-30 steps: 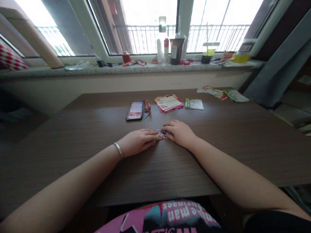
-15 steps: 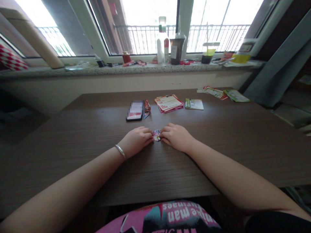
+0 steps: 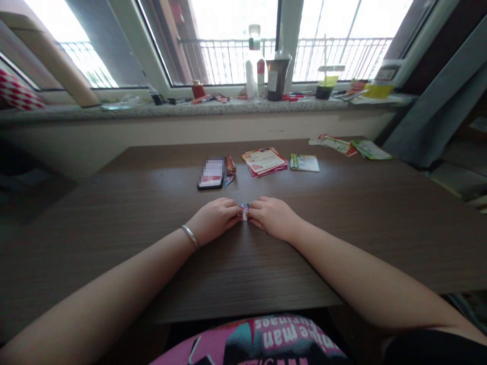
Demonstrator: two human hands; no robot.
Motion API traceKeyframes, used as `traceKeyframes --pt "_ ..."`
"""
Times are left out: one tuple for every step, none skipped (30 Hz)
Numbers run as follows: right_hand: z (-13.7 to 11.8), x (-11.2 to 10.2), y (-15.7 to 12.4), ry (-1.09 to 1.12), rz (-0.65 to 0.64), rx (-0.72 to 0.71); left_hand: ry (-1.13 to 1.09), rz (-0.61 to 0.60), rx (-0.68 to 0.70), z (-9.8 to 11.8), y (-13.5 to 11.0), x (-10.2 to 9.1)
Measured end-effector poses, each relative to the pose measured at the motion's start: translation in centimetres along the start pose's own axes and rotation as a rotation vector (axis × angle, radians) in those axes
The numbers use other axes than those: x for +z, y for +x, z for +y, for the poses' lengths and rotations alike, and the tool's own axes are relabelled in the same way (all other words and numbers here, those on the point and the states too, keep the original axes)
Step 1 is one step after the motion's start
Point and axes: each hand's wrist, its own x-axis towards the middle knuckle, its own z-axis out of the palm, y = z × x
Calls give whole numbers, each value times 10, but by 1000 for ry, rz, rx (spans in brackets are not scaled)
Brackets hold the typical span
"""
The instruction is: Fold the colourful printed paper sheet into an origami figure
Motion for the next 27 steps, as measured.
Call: traceKeyframes --pt "0 1 0 -2 3 4 -6 7 0 0 0 0" --pt "0 1 1 -1 7 6 -9 12 -1 -1 0 1" --pt "0 2 1 2 11 4 -12 14 -1 -1 0 1" --pt "0 2 1 4 15 -1 -13 18 -1 -2 0 1" --pt "0 2 1 6 20 -7 -15 22 1 -2 0 2" --pt "0 2 1 6 22 -10 -17 28 3 -3 0 2" --pt "0 2 1 4 23 -11 -19 35 6 -3 0 3" --pt "0 2 1 2 23 -10 -22 41 9 -4 1 3" --pt "0 1 1 0 23 -7 -22 44 11 -4 1 4" --pt "0 1 1 -2 23 -3 -21 46 11 -4 1 4" --pt "0 1 1 -5 20 1 -17 45 11 -5 0 4" --pt "0 2 0 -6 18 5 -12 43 11 -5 0 4" --pt "1 2 0 -8 15 10 -6 42 12 -5 0 4" --pt "1 2 0 -8 11 18 0 43 14 -4 0 4" --pt "1 2 0 -7 8 28 5 45 16 -4 0 4" --pt "1 2 1 -3 5 39 10 49 17 -3 0 3" --pt "0 2 1 2 5 52 15 54 17 -3 -1 3" --pt "0 2 1 9 6 67 22 58 17 -2 -1 2" --pt "0 2 2 21 9 83 28 62 17 -1 -1 2" --pt "-1 2 2 35 13 99 35 63 16 -1 -1 1" --pt "-1 2 2 51 18 116 41 63 15 0 -1 1" --pt "-2 1 2 69 23 131 45 62 15 0 0 0" --pt "-2 1 3 88 28 141 45 60 16 1 0 0" --pt "-2 1 3 110 30 147 42 58 18 1 0 0" --pt "-2 1 3 129 32 151 36 58 20 1 0 1" --pt "-2 1 3 146 34 155 28 58 21 0 0 1" --pt "-1 2 3 159 35 159 19 60 21 0 0 1"
